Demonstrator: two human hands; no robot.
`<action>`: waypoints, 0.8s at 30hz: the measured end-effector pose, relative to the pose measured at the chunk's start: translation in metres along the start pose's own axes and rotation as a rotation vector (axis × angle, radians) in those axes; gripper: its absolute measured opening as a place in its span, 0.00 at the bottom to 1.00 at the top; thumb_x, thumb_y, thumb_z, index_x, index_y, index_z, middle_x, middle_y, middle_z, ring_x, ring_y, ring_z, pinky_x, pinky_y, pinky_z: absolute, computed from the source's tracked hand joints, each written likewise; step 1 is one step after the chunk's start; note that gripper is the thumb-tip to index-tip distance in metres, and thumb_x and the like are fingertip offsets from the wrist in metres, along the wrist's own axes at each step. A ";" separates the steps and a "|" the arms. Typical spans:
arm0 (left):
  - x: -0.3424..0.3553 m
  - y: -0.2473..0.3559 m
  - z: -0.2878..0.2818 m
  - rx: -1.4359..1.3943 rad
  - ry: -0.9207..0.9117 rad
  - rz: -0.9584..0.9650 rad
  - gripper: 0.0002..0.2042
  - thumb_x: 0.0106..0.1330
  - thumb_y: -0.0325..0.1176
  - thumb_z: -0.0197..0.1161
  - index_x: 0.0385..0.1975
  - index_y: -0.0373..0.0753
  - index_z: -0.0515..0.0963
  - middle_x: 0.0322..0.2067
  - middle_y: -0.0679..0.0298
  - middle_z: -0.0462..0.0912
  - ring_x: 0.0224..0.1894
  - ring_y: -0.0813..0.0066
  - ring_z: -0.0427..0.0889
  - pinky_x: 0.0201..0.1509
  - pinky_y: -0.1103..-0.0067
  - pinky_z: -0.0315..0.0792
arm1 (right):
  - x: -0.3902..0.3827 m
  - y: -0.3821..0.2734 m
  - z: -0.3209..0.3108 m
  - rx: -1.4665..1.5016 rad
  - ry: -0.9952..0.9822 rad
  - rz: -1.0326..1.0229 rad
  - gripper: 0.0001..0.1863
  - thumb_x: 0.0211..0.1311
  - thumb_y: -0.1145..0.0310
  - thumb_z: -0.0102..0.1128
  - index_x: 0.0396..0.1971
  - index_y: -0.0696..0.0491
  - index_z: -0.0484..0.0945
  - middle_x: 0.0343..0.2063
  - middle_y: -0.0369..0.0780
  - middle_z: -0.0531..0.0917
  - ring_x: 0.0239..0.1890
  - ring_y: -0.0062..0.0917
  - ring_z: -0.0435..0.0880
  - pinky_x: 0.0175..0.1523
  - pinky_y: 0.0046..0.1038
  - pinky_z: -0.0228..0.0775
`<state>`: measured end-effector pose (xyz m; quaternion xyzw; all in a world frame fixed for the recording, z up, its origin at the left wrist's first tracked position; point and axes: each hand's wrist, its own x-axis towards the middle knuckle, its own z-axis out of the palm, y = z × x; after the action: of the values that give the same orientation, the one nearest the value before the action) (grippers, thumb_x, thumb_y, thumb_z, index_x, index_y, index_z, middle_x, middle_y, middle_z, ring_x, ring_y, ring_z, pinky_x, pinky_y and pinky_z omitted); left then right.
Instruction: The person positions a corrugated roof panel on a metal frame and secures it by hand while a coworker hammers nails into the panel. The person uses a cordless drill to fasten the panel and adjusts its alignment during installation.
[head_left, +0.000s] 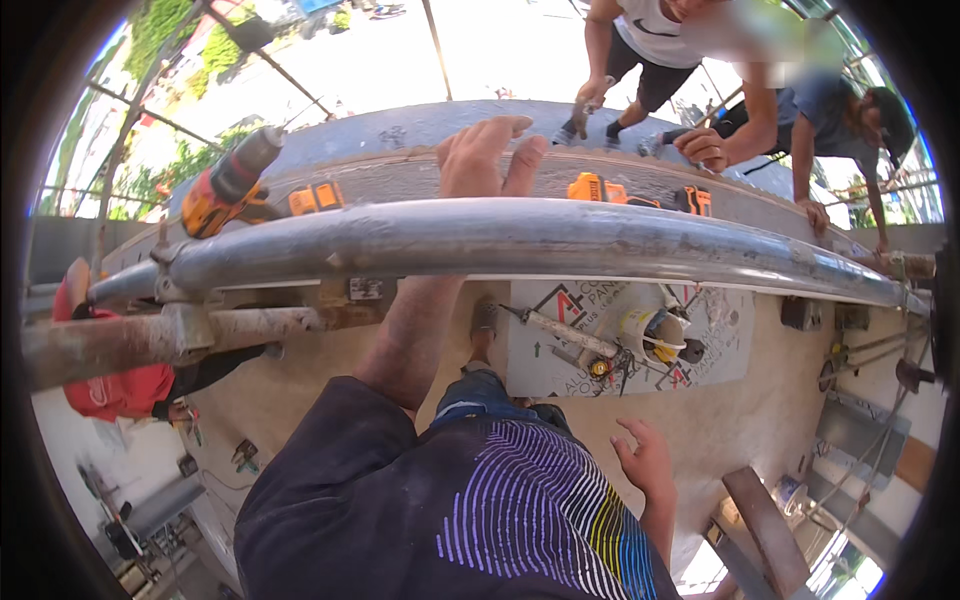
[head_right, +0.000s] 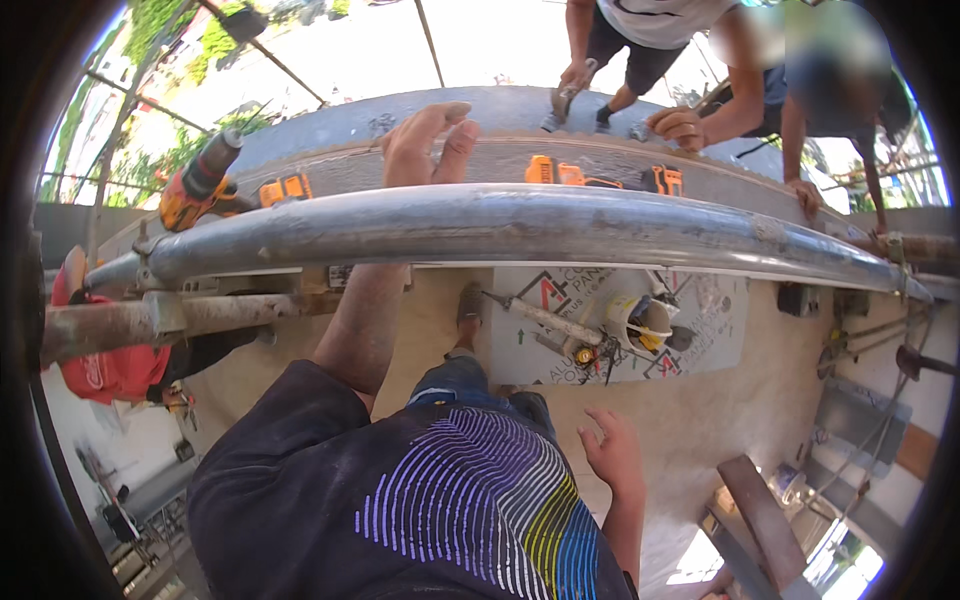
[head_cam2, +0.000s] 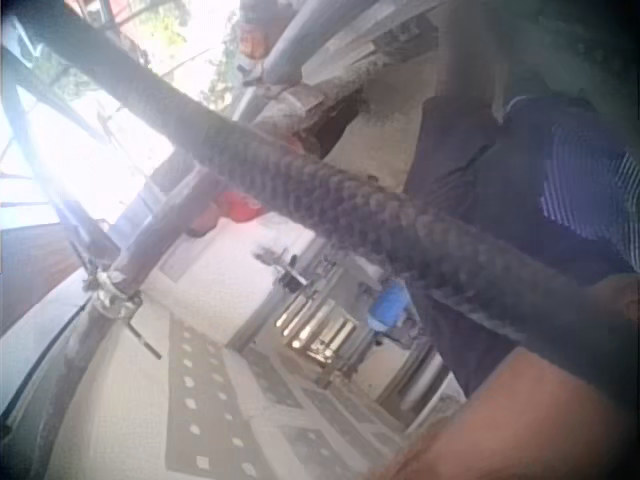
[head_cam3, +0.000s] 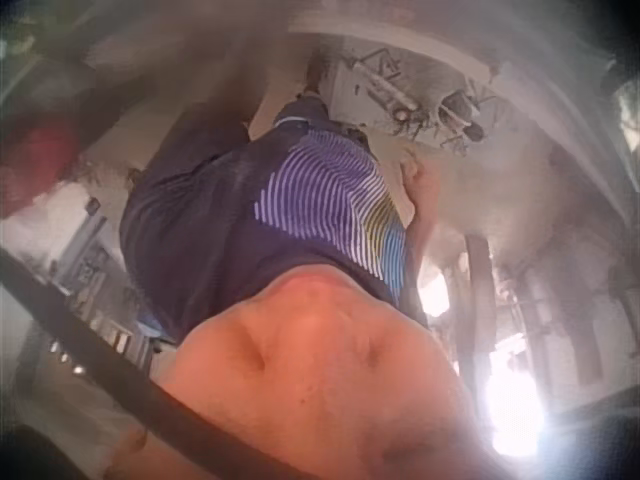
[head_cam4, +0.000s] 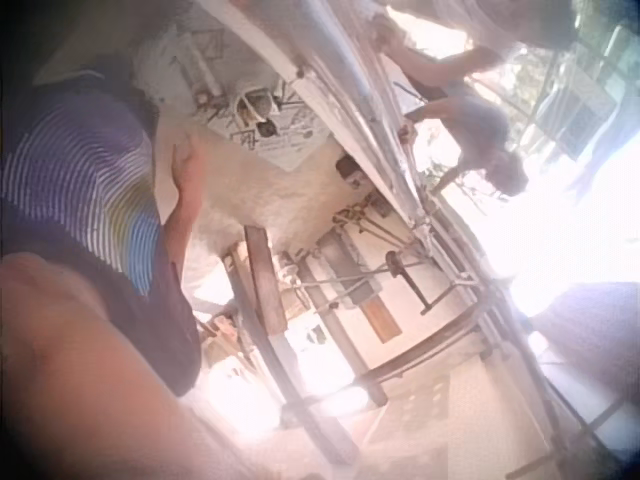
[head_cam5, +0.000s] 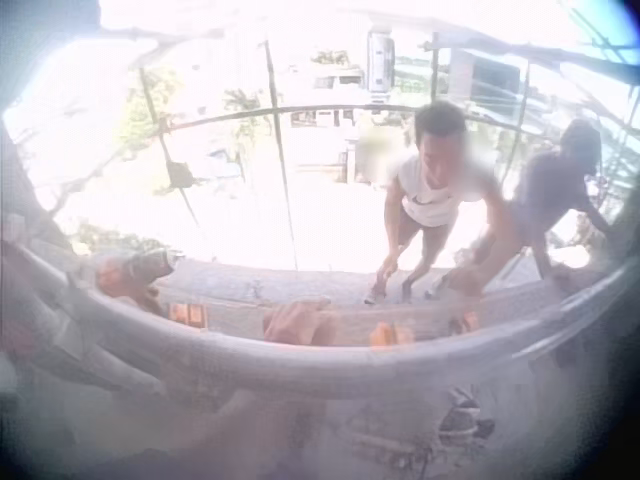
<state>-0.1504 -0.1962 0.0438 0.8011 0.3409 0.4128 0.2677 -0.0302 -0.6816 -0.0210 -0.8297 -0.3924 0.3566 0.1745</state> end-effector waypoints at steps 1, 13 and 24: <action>-0.018 -0.002 -0.014 0.018 0.007 0.038 0.19 0.83 0.46 0.67 0.58 0.35 0.87 0.52 0.49 0.92 0.59 0.52 0.87 0.75 0.58 0.66 | -0.002 0.019 0.000 -0.010 0.001 -0.024 0.20 0.70 0.65 0.76 0.59 0.52 0.89 0.54 0.49 0.91 0.57 0.50 0.89 0.66 0.47 0.80; -0.588 0.023 -0.147 -0.056 -0.921 -1.184 0.40 0.81 0.59 0.65 0.82 0.34 0.70 0.78 0.39 0.75 0.80 0.40 0.73 0.86 0.58 0.66 | 0.061 0.122 -0.017 -0.173 -0.272 -0.138 0.28 0.70 0.65 0.77 0.66 0.62 0.85 0.54 0.57 0.91 0.57 0.47 0.92 0.64 0.44 0.83; -0.663 0.027 -0.210 0.218 -0.588 -1.132 0.24 0.75 0.53 0.65 0.57 0.38 0.89 0.53 0.43 0.93 0.57 0.42 0.92 0.62 0.50 0.83 | 0.073 -0.051 0.075 -0.403 -0.580 -0.493 0.25 0.75 0.65 0.75 0.67 0.59 0.85 0.49 0.55 0.93 0.50 0.43 0.94 0.59 0.41 0.85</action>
<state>-0.6020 -0.6903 -0.1460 0.5997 0.6630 -0.0659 0.4432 -0.0801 -0.5923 -0.0763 -0.5940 -0.6735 0.4389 -0.0284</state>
